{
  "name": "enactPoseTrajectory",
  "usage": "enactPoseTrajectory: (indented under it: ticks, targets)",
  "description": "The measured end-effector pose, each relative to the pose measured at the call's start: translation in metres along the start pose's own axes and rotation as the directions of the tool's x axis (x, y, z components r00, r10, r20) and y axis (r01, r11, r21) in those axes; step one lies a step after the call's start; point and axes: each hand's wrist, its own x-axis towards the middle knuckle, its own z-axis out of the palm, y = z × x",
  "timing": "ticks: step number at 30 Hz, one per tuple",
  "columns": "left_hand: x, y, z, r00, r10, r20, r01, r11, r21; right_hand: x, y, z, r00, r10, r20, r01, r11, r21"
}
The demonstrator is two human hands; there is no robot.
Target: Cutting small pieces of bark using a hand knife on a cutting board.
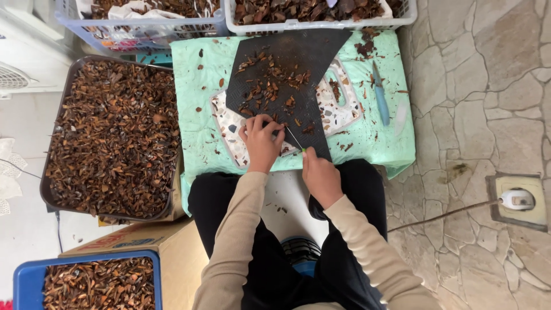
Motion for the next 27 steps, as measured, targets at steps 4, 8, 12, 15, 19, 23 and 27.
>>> enactPoseTrajectory:
  ticks: [4,8,12,15,19,23,27]
  targets:
    - [-0.001,0.003,0.000,1.000,-0.008,0.000,0.008,1.000,-0.009,0.001,0.006,0.025,0.987,-0.104,-0.121,0.073,0.968,-0.238]
    - [-0.003,0.001,0.004,0.999,-0.033,0.002,0.033,0.999,0.024,0.005,0.008,0.031,0.984,-0.129,-0.120,0.103,0.974,-0.203]
    - [-0.007,0.005,0.003,0.999,-0.038,-0.011,0.039,0.997,0.064,0.012,0.019,0.040,0.995,-0.064,-0.076,0.064,0.998,-0.009]
    - [-0.010,0.009,-0.005,0.999,-0.040,-0.010,0.040,0.996,0.077,0.028,0.042,0.021,0.983,0.029,0.179,-0.106,0.896,0.432]
    - [-0.027,0.000,0.001,0.998,-0.055,0.013,0.052,0.987,0.149,0.015,0.049,0.026,0.972,0.073,0.222,-0.187,0.813,0.551]
    - [-0.029,0.002,-0.002,1.000,0.016,-0.001,-0.015,0.968,0.249,-0.001,0.037,0.027,0.993,0.048,0.104,-0.078,0.950,0.302]
    - [-0.034,0.010,-0.006,0.999,0.049,-0.005,-0.045,0.943,0.329,-0.002,0.024,0.017,0.999,-0.043,0.013,0.043,0.999,-0.023]
